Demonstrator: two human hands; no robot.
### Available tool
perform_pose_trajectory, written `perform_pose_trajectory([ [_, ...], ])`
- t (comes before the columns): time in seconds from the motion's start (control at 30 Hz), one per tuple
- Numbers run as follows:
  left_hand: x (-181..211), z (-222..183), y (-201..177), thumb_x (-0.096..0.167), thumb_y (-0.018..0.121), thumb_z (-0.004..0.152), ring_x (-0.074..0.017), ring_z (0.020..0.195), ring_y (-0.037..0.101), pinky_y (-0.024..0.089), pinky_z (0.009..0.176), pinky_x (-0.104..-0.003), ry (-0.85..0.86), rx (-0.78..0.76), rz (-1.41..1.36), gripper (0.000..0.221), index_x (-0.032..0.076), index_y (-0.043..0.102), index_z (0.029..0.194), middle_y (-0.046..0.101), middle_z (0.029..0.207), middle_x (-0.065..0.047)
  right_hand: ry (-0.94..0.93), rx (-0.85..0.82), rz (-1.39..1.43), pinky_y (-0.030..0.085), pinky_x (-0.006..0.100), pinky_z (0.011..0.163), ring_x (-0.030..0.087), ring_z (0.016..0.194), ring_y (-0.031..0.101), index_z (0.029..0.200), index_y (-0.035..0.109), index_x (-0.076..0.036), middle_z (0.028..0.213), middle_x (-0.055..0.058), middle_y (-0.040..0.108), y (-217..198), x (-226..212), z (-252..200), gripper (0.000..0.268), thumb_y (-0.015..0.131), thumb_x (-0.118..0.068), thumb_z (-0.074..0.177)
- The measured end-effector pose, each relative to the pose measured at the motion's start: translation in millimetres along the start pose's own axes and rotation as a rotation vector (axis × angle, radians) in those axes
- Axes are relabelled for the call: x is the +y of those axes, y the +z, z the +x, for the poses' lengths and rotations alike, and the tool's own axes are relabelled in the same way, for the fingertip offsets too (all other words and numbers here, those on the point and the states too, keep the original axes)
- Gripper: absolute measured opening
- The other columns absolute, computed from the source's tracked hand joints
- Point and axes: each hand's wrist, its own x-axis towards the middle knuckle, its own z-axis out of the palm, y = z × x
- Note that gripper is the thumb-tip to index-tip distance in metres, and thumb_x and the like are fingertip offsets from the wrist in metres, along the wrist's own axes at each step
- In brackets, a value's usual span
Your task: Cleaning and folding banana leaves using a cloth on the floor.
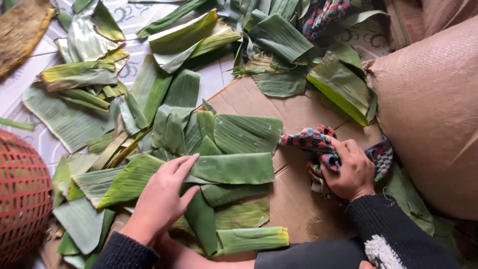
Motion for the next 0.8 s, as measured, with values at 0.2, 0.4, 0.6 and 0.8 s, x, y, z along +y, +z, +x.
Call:
perform_pose_trajectory([
  [0.2,-29,15,24,0.024,0.084,0.075,-0.0335,0.126,0.052,0.052,0.097,-0.051,-0.016,-0.109,0.351,0.086,0.016,0.047,0.152,0.054,0.140,-0.014,0.040,-0.037,0.021,0.054,0.050,0.063,0.032,0.086,0.065,0.135,0.067,-0.017,0.101,0.008,0.060,1,2,-1,0.057,0.059,-0.048,0.087],
  [0.4,-11,19,20,0.020,0.078,0.084,-0.0290,0.105,0.064,0.052,0.084,-0.046,0.155,0.014,0.156,0.031,0.016,0.074,0.115,0.070,0.115,-0.011,0.050,-0.062,0.020,0.055,0.050,0.064,0.032,0.086,0.065,0.137,0.065,-0.018,0.102,0.009,0.060,3,4,-1,0.060,0.059,-0.049,0.086],
  [0.6,-6,22,19,0.024,0.070,0.091,-0.0190,0.107,0.068,0.053,0.097,-0.036,-0.193,-0.166,-0.144,0.015,0.018,0.081,0.097,0.078,0.109,0.000,0.033,-0.038,0.013,0.055,0.049,0.068,0.033,0.086,0.065,0.132,0.066,-0.018,0.103,0.007,0.060,7,5,-3,0.055,0.062,-0.046,0.085],
  [0.8,-3,21,-12,0.011,0.062,0.104,-0.0261,0.102,0.066,0.050,0.098,-0.043,-0.388,0.602,-0.545,0.008,0.006,0.067,0.107,0.067,0.097,-0.013,0.120,-0.021,-0.003,0.060,0.049,0.076,0.033,0.089,0.071,0.124,0.071,-0.024,0.098,0.002,0.060,12,7,-4,0.061,0.070,-0.053,0.070],
])
